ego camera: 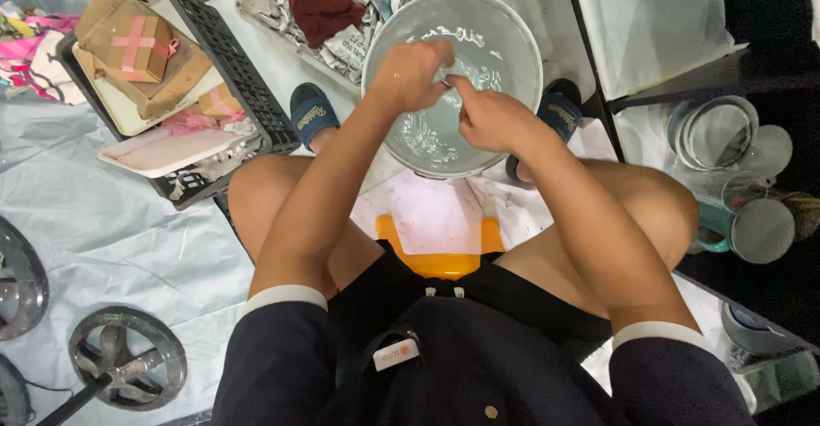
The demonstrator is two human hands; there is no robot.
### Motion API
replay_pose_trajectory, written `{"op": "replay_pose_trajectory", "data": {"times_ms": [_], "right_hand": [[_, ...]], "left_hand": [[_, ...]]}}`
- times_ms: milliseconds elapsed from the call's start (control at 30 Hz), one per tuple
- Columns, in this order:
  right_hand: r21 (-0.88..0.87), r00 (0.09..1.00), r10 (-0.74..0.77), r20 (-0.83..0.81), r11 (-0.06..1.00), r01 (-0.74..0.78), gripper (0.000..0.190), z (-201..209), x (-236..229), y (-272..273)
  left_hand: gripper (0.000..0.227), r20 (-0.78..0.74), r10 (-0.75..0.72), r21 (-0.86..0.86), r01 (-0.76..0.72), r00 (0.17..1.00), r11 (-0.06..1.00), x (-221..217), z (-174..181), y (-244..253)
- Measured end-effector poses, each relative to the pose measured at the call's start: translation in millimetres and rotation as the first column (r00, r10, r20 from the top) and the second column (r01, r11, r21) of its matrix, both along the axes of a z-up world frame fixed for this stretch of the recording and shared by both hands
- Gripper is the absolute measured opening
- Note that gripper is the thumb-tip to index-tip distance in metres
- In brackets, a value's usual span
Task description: The person sits on a small stool and washes several small ceramic bowls and cups by hand in a bucket of water. They scrub the items, rinse them, and place them on a nearby shelf.
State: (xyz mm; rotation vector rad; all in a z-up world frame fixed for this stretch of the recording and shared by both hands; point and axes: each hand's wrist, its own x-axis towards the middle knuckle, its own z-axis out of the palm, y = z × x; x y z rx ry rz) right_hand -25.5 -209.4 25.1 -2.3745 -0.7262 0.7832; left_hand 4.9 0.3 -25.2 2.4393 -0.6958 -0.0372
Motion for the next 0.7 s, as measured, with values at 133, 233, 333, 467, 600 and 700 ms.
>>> {"op": "replay_pose_trajectory", "data": {"times_ms": [133, 233, 333, 467, 600, 700], "right_hand": [[-0.023, 0.998, 0.046, 0.042, 0.999, -0.045, 0.046, 1, -4, -8], [-0.065, 0.999, 0.041, -0.014, 0.997, -0.042, 0.045, 0, -8, -10], [-0.070, 0.997, 0.072, -0.031, 0.995, -0.074, 0.047, -1, -12, -10], [-0.110, 0.992, 0.123, -0.013, 0.986, -0.124, 0.046, -4, -19, -6], [-0.142, 0.985, 0.170, -0.023, 0.975, -0.171, 0.049, -12, -29, 3], [-0.193, 0.970, 0.232, -0.076, 0.951, -0.243, 0.049, -19, -43, 13]], "left_hand": [[0.034, -0.049, 0.040, 0.057, -0.038, 0.998, 0.998, 7, -27, 20], [0.040, -0.176, 0.054, 0.166, -0.024, 0.983, 0.986, 11, -49, 24], [0.042, -0.289, 0.059, 0.237, 0.011, 0.956, 0.972, 9, -68, 23], [0.040, -0.306, 0.015, 0.351, 0.098, 0.952, 0.931, 10, -82, 24], [0.044, -0.347, 0.113, 0.567, 0.112, 0.931, 0.816, 8, -98, 14], [0.049, -0.384, 0.201, 0.658, 0.114, 0.901, 0.744, 9, -111, 5]]}}
